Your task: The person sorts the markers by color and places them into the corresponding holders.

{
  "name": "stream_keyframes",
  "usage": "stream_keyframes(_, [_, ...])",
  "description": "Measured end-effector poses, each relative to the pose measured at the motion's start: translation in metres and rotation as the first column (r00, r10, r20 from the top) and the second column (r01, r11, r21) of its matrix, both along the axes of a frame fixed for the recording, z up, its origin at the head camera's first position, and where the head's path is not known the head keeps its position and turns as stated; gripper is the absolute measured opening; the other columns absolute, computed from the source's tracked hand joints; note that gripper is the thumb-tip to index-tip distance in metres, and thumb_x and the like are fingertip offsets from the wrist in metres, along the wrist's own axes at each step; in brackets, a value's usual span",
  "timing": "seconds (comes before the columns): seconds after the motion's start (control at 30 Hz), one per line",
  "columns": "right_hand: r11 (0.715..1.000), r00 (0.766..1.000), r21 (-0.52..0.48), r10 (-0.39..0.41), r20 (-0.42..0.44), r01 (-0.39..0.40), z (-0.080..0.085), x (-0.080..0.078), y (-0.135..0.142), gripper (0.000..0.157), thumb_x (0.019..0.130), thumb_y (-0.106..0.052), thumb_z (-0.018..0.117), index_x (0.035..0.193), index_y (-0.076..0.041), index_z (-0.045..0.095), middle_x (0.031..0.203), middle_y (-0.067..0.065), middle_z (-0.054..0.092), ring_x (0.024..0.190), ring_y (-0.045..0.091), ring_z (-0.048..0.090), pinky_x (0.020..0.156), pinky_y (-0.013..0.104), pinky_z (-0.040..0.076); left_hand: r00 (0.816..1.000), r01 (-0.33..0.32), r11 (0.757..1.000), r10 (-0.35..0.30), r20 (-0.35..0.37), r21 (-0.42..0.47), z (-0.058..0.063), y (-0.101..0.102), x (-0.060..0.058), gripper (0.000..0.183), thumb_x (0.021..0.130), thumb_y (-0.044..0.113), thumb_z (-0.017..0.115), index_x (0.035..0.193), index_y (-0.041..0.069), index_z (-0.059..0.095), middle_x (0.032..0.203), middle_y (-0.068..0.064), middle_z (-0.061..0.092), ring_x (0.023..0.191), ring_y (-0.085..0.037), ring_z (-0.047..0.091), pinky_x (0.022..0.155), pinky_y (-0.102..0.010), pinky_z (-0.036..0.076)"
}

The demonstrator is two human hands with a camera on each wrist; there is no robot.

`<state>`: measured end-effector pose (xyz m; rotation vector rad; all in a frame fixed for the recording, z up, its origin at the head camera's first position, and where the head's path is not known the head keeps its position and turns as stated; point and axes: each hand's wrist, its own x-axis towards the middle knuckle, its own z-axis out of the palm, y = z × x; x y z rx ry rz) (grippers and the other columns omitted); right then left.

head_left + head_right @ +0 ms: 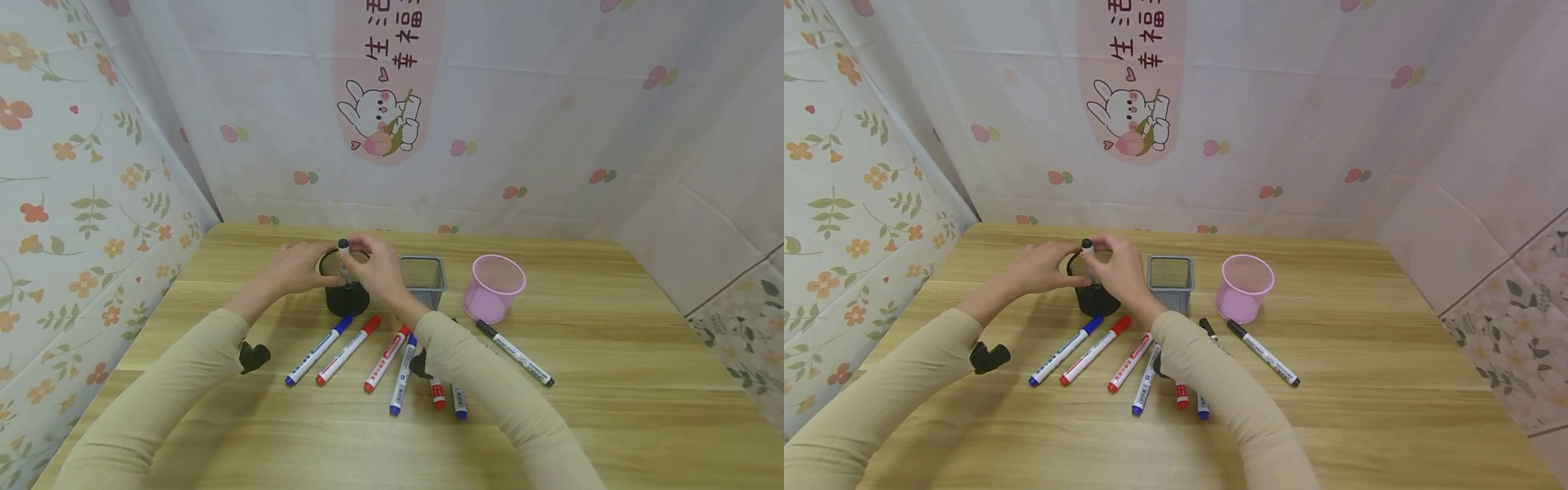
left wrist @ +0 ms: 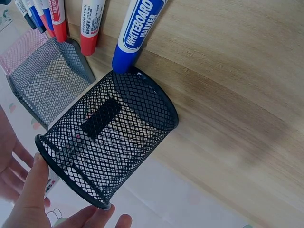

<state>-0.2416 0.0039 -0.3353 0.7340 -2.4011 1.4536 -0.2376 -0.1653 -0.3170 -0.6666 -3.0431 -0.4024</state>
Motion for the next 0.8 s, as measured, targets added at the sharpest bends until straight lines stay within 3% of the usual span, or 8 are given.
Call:
stream_keyframes(0.37, [0.998, 1.0, 0.062, -0.022, -0.016, 0.023, -0.0065, 0.0007, 0.0021, 0.025, 0.082, -0.022, 0.063, 0.102, -0.007, 0.06, 0.09, 0.0, 0.064, 0.092, 0.011, 0.055, 0.077, 0.03, 0.04, 1.0, -0.007, 1.0, 0.007, 0.002, -0.019, 0.001, 0.0002, 0.0002, 0.075, 0.074, 0.052, 0.062, 0.132, 0.009, 0.041, 0.123, -0.013, 0.05, 0.106, -0.034, 0.048, 0.082, -0.06, 0.028])
stream_keyframes(0.8, [0.995, 0.999, 0.099, -0.03, -0.026, 0.033, -0.0083, 0.0015, 0.003, 0.025, 0.08, -0.019, 0.064, 0.102, -0.007, 0.06, 0.092, 0.0, 0.062, 0.094, 0.013, 0.051, 0.084, 0.033, 0.035, 1.0, -0.016, 1.0, 0.016, 0.002, -0.015, 0.0016, 0.0011, 0.0007, 0.075, 0.073, 0.053, 0.062, 0.131, 0.009, 0.042, 0.122, -0.013, 0.051, 0.105, -0.034, 0.048, 0.082, -0.058, 0.028])
